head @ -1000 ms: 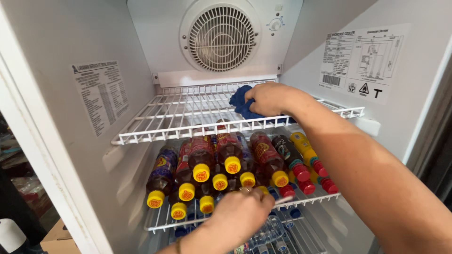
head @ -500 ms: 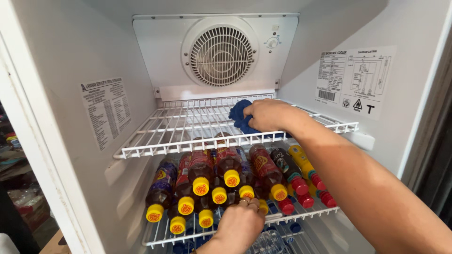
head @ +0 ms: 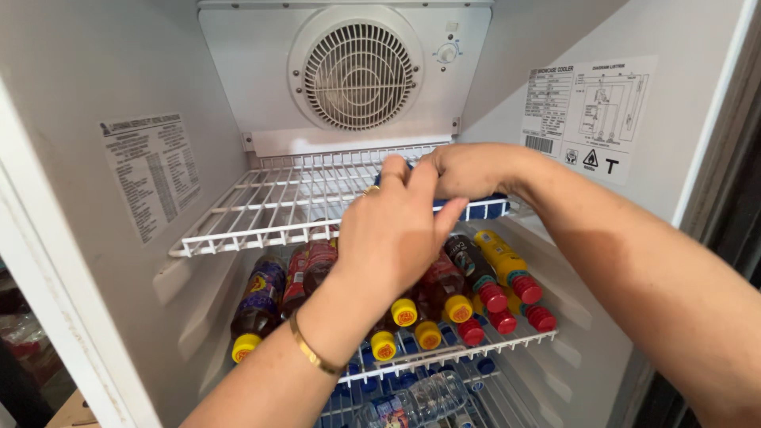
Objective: The person rearranges bottles on the top shelf of a commercial refrigerator, then uses a blue cloth to wipe the interior walls and wire shelves. The person handles multiple bottles and wipes different sections of the fridge interior.
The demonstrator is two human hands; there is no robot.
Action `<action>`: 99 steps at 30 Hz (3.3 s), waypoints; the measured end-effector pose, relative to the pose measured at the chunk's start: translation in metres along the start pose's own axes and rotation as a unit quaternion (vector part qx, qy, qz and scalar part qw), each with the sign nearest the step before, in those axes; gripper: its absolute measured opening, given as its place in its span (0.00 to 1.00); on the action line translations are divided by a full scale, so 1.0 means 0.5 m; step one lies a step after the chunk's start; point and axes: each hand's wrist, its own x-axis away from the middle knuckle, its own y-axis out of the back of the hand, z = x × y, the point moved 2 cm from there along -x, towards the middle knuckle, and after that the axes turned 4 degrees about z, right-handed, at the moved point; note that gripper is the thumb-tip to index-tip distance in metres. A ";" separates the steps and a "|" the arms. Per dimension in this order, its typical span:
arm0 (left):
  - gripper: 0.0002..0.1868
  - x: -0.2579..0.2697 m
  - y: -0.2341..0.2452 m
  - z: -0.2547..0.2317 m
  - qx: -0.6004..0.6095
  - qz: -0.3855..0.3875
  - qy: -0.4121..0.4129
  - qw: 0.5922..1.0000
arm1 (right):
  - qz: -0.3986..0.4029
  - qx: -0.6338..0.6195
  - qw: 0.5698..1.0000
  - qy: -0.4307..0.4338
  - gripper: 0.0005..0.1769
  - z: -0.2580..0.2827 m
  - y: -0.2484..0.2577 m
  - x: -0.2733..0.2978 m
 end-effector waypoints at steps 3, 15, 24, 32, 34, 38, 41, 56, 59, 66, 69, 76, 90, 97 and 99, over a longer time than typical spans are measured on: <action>0.36 -0.022 -0.006 -0.001 0.007 0.099 0.055 0.993 | 0.021 -0.030 0.997 -0.066 0.21 0.007 0.011 0.019; 0.37 -0.215 -0.121 0.048 0.061 0.349 -0.066 0.933 | -0.217 -0.027 0.975 -0.039 0.25 -0.063 -0.029 0.143; 0.38 -0.247 -0.094 -0.004 -0.046 0.389 -0.039 0.919 | -0.292 0.026 0.941 -0.169 0.15 -0.073 -0.038 0.129; 0.29 -0.290 -0.134 -0.016 -0.163 0.451 -0.069 0.875 | -0.329 0.047 0.927 -0.172 0.15 -0.039 -0.039 0.152; 0.29 -0.305 -0.157 0.001 -0.186 0.456 -0.048 0.869 | -0.335 0.050 0.929 -0.152 0.14 -0.044 -0.044 0.153; 0.30 -0.334 -0.205 0.062 -0.202 0.463 0.004 0.863 | -0.412 0.035 0.906 -0.094 0.09 -0.056 -0.049 0.152; 0.36 -0.340 -0.220 0.088 -0.166 0.483 0.013 0.860 | -0.438 0.023 0.893 -0.099 0.06 -0.054 -0.054 0.151; 0.36 -0.297 -0.193 0.025 0.064 0.464 -0.190 0.863 | -0.505 0.018 0.839 -0.203 0.07 -0.063 -0.048 0.153; 0.35 -0.322 -0.227 0.052 0.017 0.525 -0.076 0.848 | -0.467 -0.004 0.855 -0.227 0.08 -0.068 -0.044 0.152; 0.34 -0.421 -0.360 0.205 -0.171 0.488 -0.050 0.854 | -0.462 0.027 0.861 -0.209 0.10 -0.074 -0.043 0.148; 0.33 -0.428 -0.376 0.206 -0.110 0.499 -0.012 0.859 | -0.484 0.027 0.856 -0.179 0.08 -0.076 -0.043 0.155; 0.33 -0.359 -0.264 0.102 0.032 0.509 -0.061 0.858 | -0.534 -0.445 0.715 -0.074 0.10 -0.112 -0.020 0.184; 0.23 -0.416 -0.409 0.040 0.110 0.377 -0.294 0.871 | -0.613 -0.165 0.746 -0.201 0.11 -0.087 -0.053 0.192; 0.22 -0.496 -0.477 0.144 -0.025 0.465 -0.125 0.876 | -0.612 -0.217 0.733 -0.204 0.12 -0.091 -0.053 0.205; 0.24 -0.488 -0.470 0.150 -0.009 0.499 -0.053 0.865 | -0.614 -0.165 0.749 -0.187 0.11 -0.089 -0.051 0.194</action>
